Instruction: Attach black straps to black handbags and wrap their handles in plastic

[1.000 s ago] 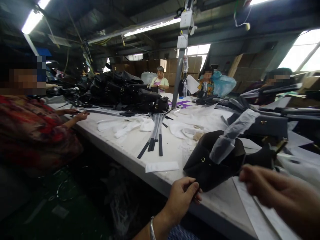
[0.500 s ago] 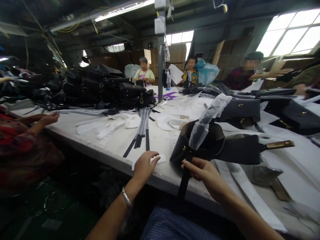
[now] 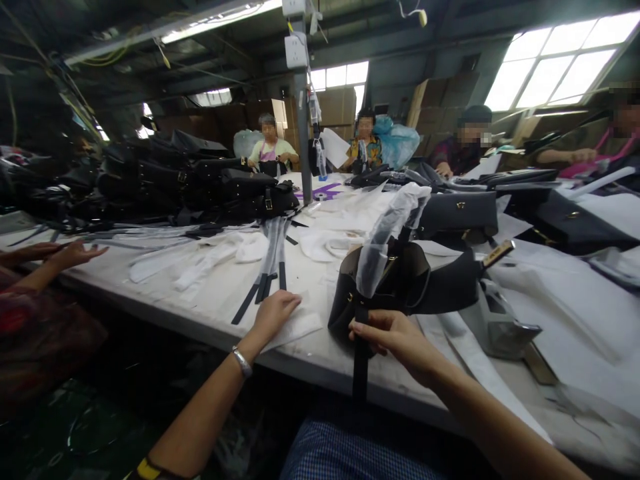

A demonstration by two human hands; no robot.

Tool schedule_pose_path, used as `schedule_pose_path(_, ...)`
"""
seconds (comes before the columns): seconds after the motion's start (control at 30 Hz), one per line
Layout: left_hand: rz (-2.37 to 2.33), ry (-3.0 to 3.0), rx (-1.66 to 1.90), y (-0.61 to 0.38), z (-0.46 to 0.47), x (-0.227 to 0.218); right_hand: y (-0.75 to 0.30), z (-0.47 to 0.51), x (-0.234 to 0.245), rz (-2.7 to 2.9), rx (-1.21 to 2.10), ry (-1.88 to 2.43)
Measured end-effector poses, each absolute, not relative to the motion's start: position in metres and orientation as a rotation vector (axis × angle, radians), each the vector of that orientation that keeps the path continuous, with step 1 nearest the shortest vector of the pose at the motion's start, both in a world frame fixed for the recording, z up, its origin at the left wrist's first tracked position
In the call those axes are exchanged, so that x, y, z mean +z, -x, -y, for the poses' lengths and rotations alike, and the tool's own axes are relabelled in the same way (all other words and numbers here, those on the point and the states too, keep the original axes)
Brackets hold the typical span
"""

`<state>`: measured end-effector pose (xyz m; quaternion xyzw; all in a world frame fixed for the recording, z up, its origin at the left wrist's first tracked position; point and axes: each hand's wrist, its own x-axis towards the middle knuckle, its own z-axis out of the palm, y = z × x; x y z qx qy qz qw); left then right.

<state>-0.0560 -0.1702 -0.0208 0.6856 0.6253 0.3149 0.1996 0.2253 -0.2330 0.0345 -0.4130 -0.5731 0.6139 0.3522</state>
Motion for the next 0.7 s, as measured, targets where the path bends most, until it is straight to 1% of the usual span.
schedule_pose_path(0.17,-1.675,-1.804,1.063,0.056,0.188,0.007,-0.216,0.234,0.023,1.48,1.55,1.039)
schedule_pose_path(0.23,-1.6,-1.735,1.082,0.052,0.205,0.018,-0.214,0.233,0.021,1.474,1.561,1.019)
schedule_pose_path(0.33,-1.425,-1.451,1.052,0.04,0.235,0.026,-0.214,0.231,0.019,1.446,1.599,0.989)
schedule_pose_path(0.43,-1.319,-1.194,1.006,0.027,0.261,0.021,-0.212,0.231,0.017,1.38,1.637,0.947)
schedule_pose_path(0.7,-1.247,-1.015,1.032,0.023,0.299,-0.018,-0.201,0.234,0.016,1.116,1.637,0.922)
